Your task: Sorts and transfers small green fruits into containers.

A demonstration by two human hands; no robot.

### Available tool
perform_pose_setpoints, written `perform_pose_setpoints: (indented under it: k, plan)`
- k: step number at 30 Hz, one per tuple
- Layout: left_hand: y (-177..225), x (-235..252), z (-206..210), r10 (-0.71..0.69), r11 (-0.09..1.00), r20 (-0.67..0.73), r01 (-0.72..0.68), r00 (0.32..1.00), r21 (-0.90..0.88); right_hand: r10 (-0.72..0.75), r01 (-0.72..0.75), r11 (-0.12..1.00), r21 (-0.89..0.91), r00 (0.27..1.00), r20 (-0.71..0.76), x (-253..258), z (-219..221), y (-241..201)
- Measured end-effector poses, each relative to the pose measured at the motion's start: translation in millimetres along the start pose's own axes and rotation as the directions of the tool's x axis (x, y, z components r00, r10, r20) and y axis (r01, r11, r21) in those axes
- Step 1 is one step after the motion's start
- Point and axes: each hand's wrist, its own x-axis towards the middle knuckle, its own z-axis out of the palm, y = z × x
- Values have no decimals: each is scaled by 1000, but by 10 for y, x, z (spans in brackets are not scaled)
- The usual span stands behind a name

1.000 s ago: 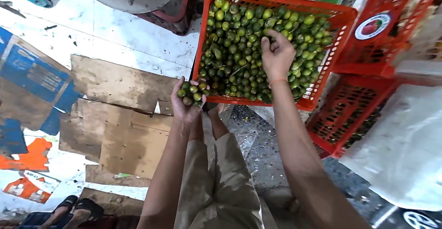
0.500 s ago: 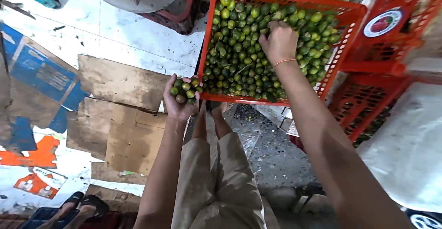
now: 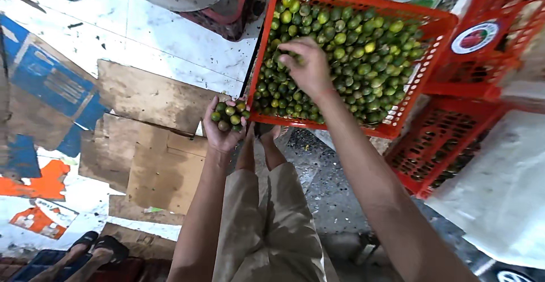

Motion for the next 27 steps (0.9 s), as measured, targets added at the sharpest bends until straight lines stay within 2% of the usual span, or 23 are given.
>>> perform_pose_setpoints:
  k: [2, 4, 6, 9, 12, 16, 20, 24, 27]
  plan:
    - [10, -24, -32, 3, 1000, 10, -3, 1000, 5, -8, 39, 948, -317, 995, 97, 77, 213, -273]
    - [11, -32, -24, 7, 1000, -12, -7, 1000, 3, 47, 46, 878, -476, 982, 181, 109, 342, -354]
    - [14, -37, -7, 15, 1000, -23, -14, 1000, 10, 34, 98, 849, -519, 970, 239, 123, 350, -280]
    - [19, -40, 23, 28, 999, -18, -27, 999, 30, -59, 247, 802, -544, 939, 339, -5, 341, -118]
    - [40, -49, 47, 33, 998, -26, -31, 999, 59, 11, 271, 771, -576, 899, 437, -201, 255, 19]
    - [71, -65, 75, 40, 997, -6, -39, 999, 70, 36, 160, 737, -657, 961, 274, -379, -108, 418]
    - [106, -60, 75, 39, 997, -12, -38, 999, 68, 38, 57, 731, -680, 992, 124, -535, -435, 713]
    - [150, -59, 5, 15, 1000, -12, -14, 1000, 25, 93, -68, 781, -621, 996, 9, -689, -599, 649]
    - [150, -39, -59, 12, 1000, -6, -12, 1000, 12, 163, -192, 786, -588, 981, -103, -687, -479, 363]
